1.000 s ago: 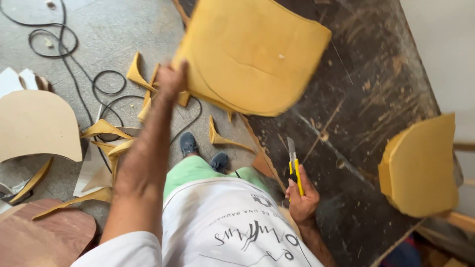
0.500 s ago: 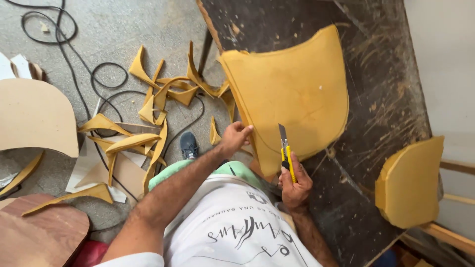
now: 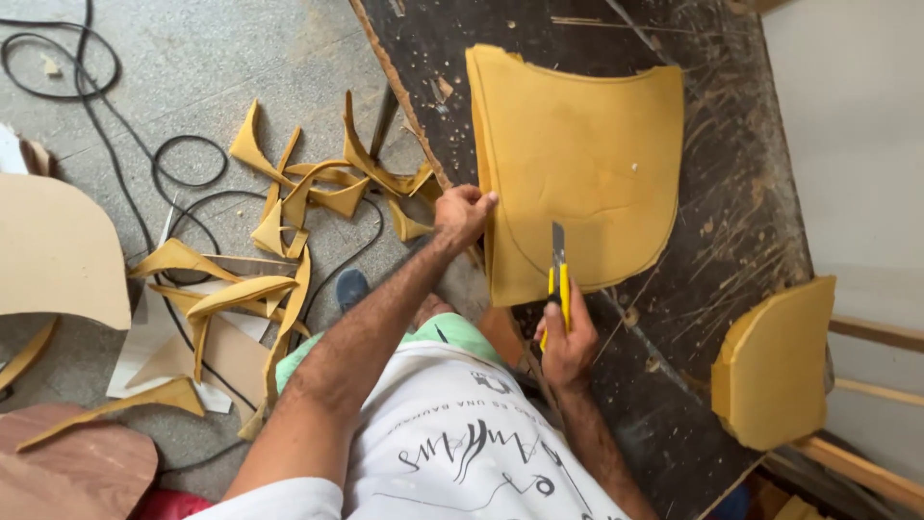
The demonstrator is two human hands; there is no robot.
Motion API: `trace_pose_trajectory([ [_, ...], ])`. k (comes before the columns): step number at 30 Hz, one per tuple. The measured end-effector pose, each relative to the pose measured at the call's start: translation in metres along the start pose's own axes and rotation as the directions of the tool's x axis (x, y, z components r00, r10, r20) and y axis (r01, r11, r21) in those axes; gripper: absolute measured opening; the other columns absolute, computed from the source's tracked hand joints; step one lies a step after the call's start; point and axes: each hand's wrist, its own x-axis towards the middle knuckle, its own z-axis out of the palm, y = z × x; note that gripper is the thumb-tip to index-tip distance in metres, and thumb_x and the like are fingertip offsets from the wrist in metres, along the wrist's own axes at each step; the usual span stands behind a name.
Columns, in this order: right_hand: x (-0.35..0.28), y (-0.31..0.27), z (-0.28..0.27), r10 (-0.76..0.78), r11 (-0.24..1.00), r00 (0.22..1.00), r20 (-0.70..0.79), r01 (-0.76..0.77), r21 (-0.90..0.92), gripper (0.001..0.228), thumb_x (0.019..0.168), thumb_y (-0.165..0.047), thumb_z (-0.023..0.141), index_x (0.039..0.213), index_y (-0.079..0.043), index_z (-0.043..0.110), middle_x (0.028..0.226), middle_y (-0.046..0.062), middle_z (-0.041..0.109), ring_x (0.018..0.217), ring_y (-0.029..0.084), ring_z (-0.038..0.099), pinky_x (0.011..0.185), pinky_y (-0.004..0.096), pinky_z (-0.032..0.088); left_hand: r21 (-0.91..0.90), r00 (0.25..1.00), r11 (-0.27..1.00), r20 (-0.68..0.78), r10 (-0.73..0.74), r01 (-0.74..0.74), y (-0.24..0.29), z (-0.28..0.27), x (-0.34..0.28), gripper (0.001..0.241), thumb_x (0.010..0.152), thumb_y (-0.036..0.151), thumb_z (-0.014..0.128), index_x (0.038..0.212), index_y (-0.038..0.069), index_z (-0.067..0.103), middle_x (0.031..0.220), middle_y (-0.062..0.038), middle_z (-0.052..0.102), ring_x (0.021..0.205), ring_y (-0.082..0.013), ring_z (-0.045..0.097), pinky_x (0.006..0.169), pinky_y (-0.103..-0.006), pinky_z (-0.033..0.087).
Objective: Cutting and trimming foam pieces using a utility knife on a workbench
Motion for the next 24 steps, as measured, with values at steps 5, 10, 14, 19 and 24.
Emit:
trace_pose_trajectory([
  [5,0.066,0.034,0.019,0.069,0.987,0.981,0.179,-0.04,-0.157,0.037,0.104,-0.029,0.058,0.133,-0.006,0.061,0.072,0.013,0.068,0.063,0.026,0.069,0.06,0.04,0.058,0.384,0.994,0.92,0.096,0.047,-0.08,0.015,-0.026,-0.012,0.03,0.087,0.053,0.072,0.1,0.029,0.082,0.09,-0.003,0.08,0.097,-0.0301,0.076,0.082,-0.0433,0.062],
  [10,0.112,-0.033,0.059,-0.018,0.992,0.95,0.31,0.055,-0.111,0.043,0.104,-0.017,0.053,0.145,-0.005,0.047,0.11,0.028,0.062,0.092,0.044,0.067,0.079,0.051,0.058,0.58,0.949,0.757,0.108,0.294,-0.301,0.038,-0.057,0.004,0.023,0.09,0.037,0.07,0.106,0.023,0.078,0.099,-0.008,0.077,0.099,-0.0329,0.075,0.084,-0.0469,0.062],
  [14,0.141,-0.002,0.098,-0.217,0.92,0.896,0.387,0.32,-0.226,0.054,0.104,-0.006,0.049,0.157,-0.015,0.044,0.14,0.026,0.061,0.113,0.047,0.066,0.092,0.053,0.057,0.655,0.667,0.34,0.347,0.659,-0.675,0.128,-0.101,-0.003,0.058,0.086,0.029,0.082,0.139,0.015,0.061,0.144,-0.016,0.057,0.138,-0.036,0.05,0.113,-0.0496,0.043],
  [19,0.145,0.035,0.124,-0.208,0.756,0.903,0.376,0.392,-0.524,0.066,0.1,-0.016,0.059,0.16,-0.03,0.037,0.083,0.015,0.061,0.069,0.037,0.061,0.065,0.054,0.052,0.677,0.634,0.0,0.689,0.35,-0.736,0.161,-0.083,0.044,0.103,0.081,0.065,0.067,0.162,0.018,0.025,0.17,-0.018,0.014,0.156,-0.0373,0.008,0.124,-0.0576,0.006],
  [24,0.158,-0.037,0.125,0.146,0.808,0.889,0.435,0.147,-0.571,0.063,0.099,-0.014,0.063,0.155,-0.024,0.037,0.105,0.021,0.063,0.083,0.04,0.069,0.073,0.054,0.059,0.651,0.608,-0.125,0.75,0.263,-0.749,0.16,-0.071,0.07,0.119,0.069,0.087,0.065,0.163,0.027,0.023,0.17,-0.015,0.015,0.156,-0.0361,0.013,0.123,-0.0623,0.005],
])
